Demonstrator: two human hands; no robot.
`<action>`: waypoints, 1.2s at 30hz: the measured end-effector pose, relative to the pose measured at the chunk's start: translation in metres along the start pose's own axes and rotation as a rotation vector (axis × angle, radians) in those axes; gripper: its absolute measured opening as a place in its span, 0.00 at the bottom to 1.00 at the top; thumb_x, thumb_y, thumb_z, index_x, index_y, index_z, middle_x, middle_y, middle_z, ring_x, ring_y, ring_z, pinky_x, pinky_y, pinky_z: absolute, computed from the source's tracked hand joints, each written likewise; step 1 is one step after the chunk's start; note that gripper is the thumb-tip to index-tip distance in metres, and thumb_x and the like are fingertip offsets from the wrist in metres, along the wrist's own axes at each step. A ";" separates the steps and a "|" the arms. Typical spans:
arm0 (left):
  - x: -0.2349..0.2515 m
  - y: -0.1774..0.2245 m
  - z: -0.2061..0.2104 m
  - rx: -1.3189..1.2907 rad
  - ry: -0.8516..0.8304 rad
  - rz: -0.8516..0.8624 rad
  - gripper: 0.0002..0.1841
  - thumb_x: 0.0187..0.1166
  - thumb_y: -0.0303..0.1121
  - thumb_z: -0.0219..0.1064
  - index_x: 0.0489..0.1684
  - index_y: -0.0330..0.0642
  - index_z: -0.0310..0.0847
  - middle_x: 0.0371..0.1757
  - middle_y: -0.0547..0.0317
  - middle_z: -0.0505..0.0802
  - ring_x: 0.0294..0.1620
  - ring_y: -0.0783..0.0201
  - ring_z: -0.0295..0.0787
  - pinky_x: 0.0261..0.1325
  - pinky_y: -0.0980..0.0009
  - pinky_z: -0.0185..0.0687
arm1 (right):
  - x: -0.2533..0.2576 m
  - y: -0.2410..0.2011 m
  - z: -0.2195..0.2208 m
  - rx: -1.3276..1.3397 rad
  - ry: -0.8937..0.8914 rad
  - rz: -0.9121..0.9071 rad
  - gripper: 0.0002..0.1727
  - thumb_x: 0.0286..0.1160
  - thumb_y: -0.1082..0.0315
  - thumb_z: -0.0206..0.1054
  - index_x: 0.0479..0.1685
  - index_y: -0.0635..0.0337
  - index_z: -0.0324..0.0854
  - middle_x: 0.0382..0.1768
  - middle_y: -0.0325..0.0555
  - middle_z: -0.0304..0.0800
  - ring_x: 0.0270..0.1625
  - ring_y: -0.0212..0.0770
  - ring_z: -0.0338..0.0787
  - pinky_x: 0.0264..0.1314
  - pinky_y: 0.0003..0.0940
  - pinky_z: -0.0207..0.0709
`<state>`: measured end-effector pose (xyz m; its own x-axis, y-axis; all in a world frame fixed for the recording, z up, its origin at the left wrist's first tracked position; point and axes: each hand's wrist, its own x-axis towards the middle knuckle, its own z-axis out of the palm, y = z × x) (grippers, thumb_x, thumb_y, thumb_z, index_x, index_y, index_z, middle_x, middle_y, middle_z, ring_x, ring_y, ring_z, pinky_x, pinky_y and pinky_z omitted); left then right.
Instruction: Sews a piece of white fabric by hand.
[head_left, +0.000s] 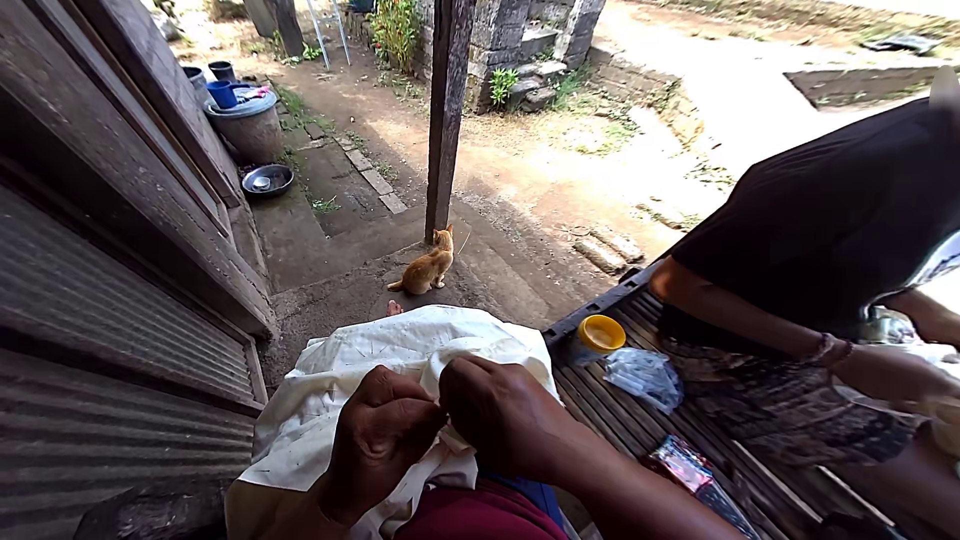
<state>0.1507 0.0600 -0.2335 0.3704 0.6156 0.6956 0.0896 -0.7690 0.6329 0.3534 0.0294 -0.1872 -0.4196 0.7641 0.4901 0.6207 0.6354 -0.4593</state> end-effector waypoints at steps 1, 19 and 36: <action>0.001 0.000 0.000 -0.101 0.024 -0.037 0.04 0.81 0.38 0.72 0.44 0.52 0.91 0.45 0.69 0.86 0.51 0.79 0.82 0.55 0.84 0.79 | 0.000 0.002 -0.001 0.034 -0.025 0.056 0.07 0.80 0.67 0.59 0.35 0.57 0.80 0.29 0.43 0.82 0.26 0.36 0.84 0.24 0.31 0.77; -0.008 0.007 0.012 -0.643 0.058 -0.477 0.06 0.84 0.24 0.60 0.42 0.45 0.83 0.40 0.68 0.88 0.42 0.76 0.86 0.51 0.78 0.85 | -0.010 0.003 0.023 0.135 0.300 -0.028 0.04 0.77 0.68 0.71 0.42 0.56 0.91 0.34 0.36 0.94 0.40 0.29 0.88 0.49 0.20 0.80; -0.005 0.007 0.001 -0.589 0.138 -0.504 0.07 0.84 0.29 0.61 0.42 0.49 0.86 0.42 0.68 0.89 0.45 0.76 0.85 0.52 0.79 0.82 | -0.019 0.013 0.005 0.263 0.122 0.124 0.09 0.81 0.63 0.68 0.40 0.57 0.90 0.32 0.35 0.92 0.33 0.23 0.87 0.38 0.18 0.82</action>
<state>0.1507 0.0514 -0.2330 0.2934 0.9115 0.2882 -0.3030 -0.1972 0.9324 0.3665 0.0235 -0.2064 -0.2589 0.8287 0.4962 0.4631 0.5573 -0.6892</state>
